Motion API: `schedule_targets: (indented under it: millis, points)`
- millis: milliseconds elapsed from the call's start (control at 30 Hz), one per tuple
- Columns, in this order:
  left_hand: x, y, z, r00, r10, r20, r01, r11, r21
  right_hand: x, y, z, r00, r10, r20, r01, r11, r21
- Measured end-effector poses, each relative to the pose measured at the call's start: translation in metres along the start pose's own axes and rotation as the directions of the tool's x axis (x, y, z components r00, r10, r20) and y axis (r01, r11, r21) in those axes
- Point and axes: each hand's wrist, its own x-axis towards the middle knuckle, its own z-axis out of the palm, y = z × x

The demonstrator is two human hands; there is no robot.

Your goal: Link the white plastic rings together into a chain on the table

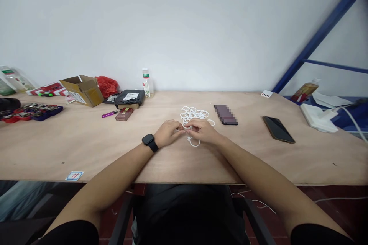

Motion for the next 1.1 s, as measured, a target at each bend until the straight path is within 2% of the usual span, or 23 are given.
schedule_targets:
  millis: [100, 233, 367, 533, 700, 900, 1100]
  points:
    - [0.000, 0.000, 0.000, 0.999, -0.043, -0.022, 0.043, 0.999, -0.011, 0.000, 0.000, 0.002, 1.000, -0.005, -0.006, 0.005, 1.000, -0.005]
    - [0.000, 0.001, 0.002, 0.994, -0.040, -0.098, 0.036, 0.999, -0.040, 0.000, -0.001, 0.006, 1.000, 0.027, 0.013, -0.027, 1.000, 0.004]
    - [-0.001, 0.000, 0.005, 0.989, -0.008, -0.151, -0.013, 0.991, -0.134, -0.001, -0.005, 0.011, 0.989, 0.146, 0.022, -0.147, 0.986, 0.081]
    - [-0.001, 0.003, 0.004, 0.972, 0.027, -0.235, -0.073, 0.979, -0.189, 0.001, -0.010, 0.016, 0.960, 0.272, -0.061, -0.248, 0.933, 0.261]
    - [0.000, 0.009, 0.000, 0.955, 0.044, -0.294, -0.093, 0.984, -0.152, 0.002, -0.007, 0.014, 0.951, 0.291, -0.104, -0.253, 0.926, 0.279]
    - [-0.001, 0.001, 0.002, 0.957, 0.042, -0.287, -0.062, 0.996, -0.062, 0.001, -0.007, 0.012, 0.967, 0.230, -0.108, -0.208, 0.961, 0.184]
    - [-0.002, -0.005, 0.003, 0.963, 0.104, -0.249, -0.093, 0.994, 0.055, 0.002, -0.010, 0.011, 0.965, 0.244, -0.093, -0.220, 0.952, 0.214]
